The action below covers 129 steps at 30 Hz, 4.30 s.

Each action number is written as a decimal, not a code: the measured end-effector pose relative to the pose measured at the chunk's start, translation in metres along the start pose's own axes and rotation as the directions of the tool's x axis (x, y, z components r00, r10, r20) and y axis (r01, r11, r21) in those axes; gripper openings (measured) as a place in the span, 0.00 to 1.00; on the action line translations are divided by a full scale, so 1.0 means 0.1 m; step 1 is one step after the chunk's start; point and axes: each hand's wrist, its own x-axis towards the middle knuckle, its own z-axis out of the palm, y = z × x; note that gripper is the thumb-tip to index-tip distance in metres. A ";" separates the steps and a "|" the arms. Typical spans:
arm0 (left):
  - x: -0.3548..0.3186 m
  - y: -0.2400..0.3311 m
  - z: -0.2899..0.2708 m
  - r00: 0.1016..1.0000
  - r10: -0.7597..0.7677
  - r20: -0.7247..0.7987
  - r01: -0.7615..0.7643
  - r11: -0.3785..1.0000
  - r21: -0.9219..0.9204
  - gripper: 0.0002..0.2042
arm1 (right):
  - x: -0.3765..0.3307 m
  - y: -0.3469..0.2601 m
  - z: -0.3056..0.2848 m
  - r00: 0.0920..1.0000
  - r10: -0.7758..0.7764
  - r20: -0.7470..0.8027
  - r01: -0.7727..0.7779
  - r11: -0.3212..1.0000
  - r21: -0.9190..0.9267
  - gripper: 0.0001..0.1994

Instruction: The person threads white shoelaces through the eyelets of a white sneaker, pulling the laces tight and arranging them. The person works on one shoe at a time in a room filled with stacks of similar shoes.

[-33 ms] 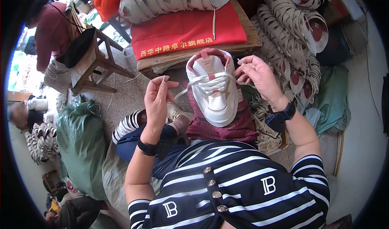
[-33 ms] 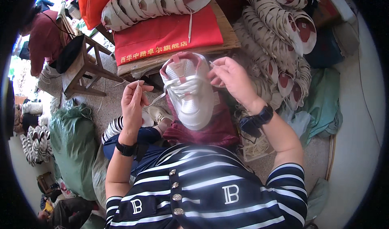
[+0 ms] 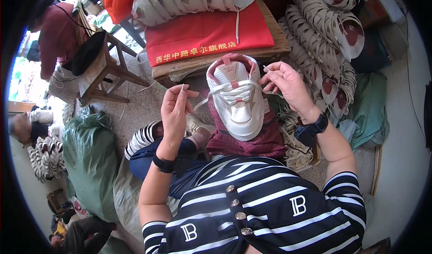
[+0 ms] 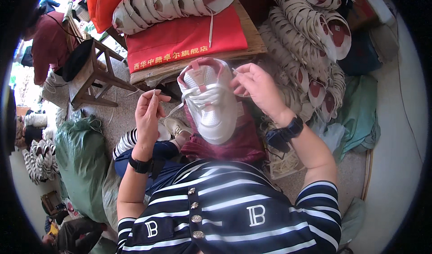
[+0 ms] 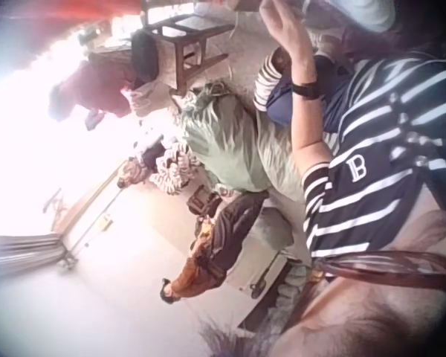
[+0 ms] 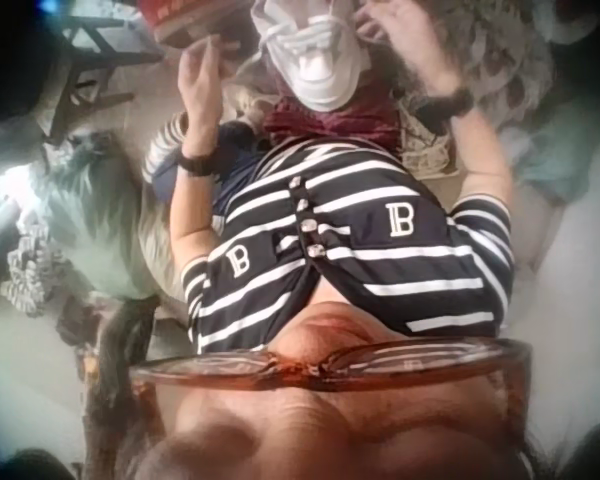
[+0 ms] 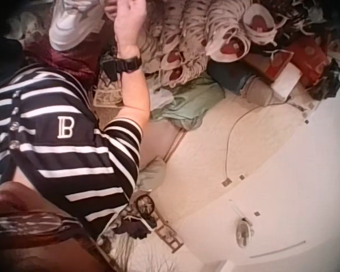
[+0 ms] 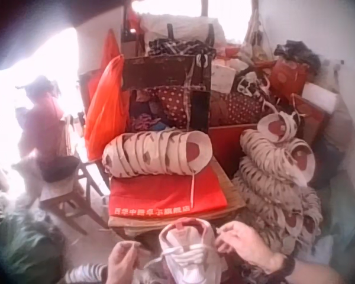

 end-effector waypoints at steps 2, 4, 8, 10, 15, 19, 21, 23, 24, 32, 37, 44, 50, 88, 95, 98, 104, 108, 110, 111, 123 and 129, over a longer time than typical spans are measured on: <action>0.00 -0.02 0.03 1.000 0.025 0.012 -0.025 0.999 0.020 0.09 | 0.00 0.00 0.01 1.000 -0.018 -0.006 0.018 1.000 -0.012 0.11; -0.01 -0.01 0.06 0.999 0.042 0.035 -0.044 0.997 0.070 0.08 | -0.04 -0.07 0.05 0.998 -0.069 -0.003 0.069 0.996 -0.048 0.09; -0.03 0.05 0.27 0.964 0.245 0.102 -0.260 0.950 0.176 0.05 | -0.05 -0.24 0.24 0.962 -0.271 0.015 0.268 0.937 -0.227 0.08; 0.00 0.12 0.32 0.920 0.344 0.188 -0.391 0.826 0.405 0.03 | 0.01 -0.30 0.28 0.903 -0.418 0.096 0.421 0.821 -0.386 0.07; 0.01 0.35 0.57 0.860 0.392 0.326 -0.510 0.654 0.559 0.04 | 0.16 -0.40 0.37 0.840 -0.474 0.263 0.522 0.575 -0.630 0.08; 0.07 0.40 0.64 0.804 0.438 0.403 -0.584 0.449 0.676 0.04 | 0.26 -0.38 0.39 0.853 -0.420 0.311 0.512 0.550 -0.660 0.07; 0.09 0.42 0.67 0.812 0.420 0.406 -0.571 0.420 0.706 0.05 | 0.30 -0.38 0.39 0.861 -0.399 0.315 0.501 0.567 -0.654 0.08; 0.11 0.44 0.69 0.826 0.391 0.406 -0.553 0.423 0.718 0.05 | 0.32 -0.40 0.38 0.887 -0.356 0.295 0.461 0.633 -0.621 0.08; 0.12 0.45 0.70 0.836 0.371 0.404 -0.542 0.440 0.716 0.06 | 0.33 -0.41 0.37 0.898 -0.334 0.285 0.439 0.665 -0.604 0.08; 0.12 0.45 0.73 0.888 0.285 0.361 -0.456 0.446 0.770 0.07 | 0.35 -0.37 0.35 0.908 -0.309 0.283 0.418 0.712 -0.564 0.08; 0.13 0.41 0.72 0.912 0.260 0.317 -0.409 0.520 0.750 0.07 | 0.35 -0.36 0.34 0.903 -0.321 0.286 0.429 0.712 -0.556 0.08; 0.05 0.27 0.59 0.948 0.278 0.152 -0.314 0.758 0.572 0.07 | 0.34 -0.34 0.34 0.900 -0.328 0.287 0.434 0.735 -0.521 0.09; -0.09 0.06 0.47 0.956 0.259 0.135 -0.289 0.772 0.565 0.06 | 0.33 -0.34 0.35 0.906 -0.315 0.283 0.421 0.746 -0.516 0.08; -0.03 0.24 0.67 0.865 0.417 0.279 -0.488 0.570 0.662 0.07 | 0.30 -0.37 0.35 0.866 -0.337 0.371 0.498 0.657 -0.567 0.11; 0.09 0.36 0.84 0.888 0.338 0.312 -0.439 0.420 0.794 0.08 | 0.30 -0.35 0.37 0.881 -0.337 0.333 0.472 0.688 -0.552 0.12; 0.11 0.37 0.82 0.912 0.271 0.309 -0.405 0.461 0.790 0.09 | 0.30 -0.34 0.38 0.881 -0.332 0.337 0.471 0.684 -0.558 0.12; 0.12 0.25 0.73 0.882 0.432 0.188 -0.429 0.569 0.702 0.10 | 0.30 -0.35 0.38 0.871 -0.336 0.360 0.491 0.644 -0.587 0.11; 0.15 0.16 0.72 0.868 0.473 0.150 -0.432 0.573 0.696 0.09 | 0.32 -0.35 0.40 0.887 -0.295 0.355 0.458 0.657 -0.599 0.11; 0.16 0.16 0.74 0.823 0.533 0.198 -0.483 0.472 0.737 0.09 | 0.32 -0.33 0.41 0.889 -0.305 0.340 0.455 0.666 -0.591 0.11; 0.14 0.18 0.77 0.772 0.589 0.238 -0.525 0.382 0.760 0.09 | 0.33 -0.32 0.41 0.890 -0.312 0.333 0.455 0.671 -0.586 0.11; -0.05 0.23 0.77 0.675 0.581 0.456 -0.591 0.055 0.805 0.11 | 0.31 -0.25 0.40 0.876 -0.358 0.323 0.482 0.649 -0.588 0.11; 0.05 0.31 0.86 0.838 0.424 0.343 -0.468 0.236 0.852 0.08 | 0.31 -0.25 0.40 0.880 -0.337 0.336 0.475 0.647 -0.596 0.11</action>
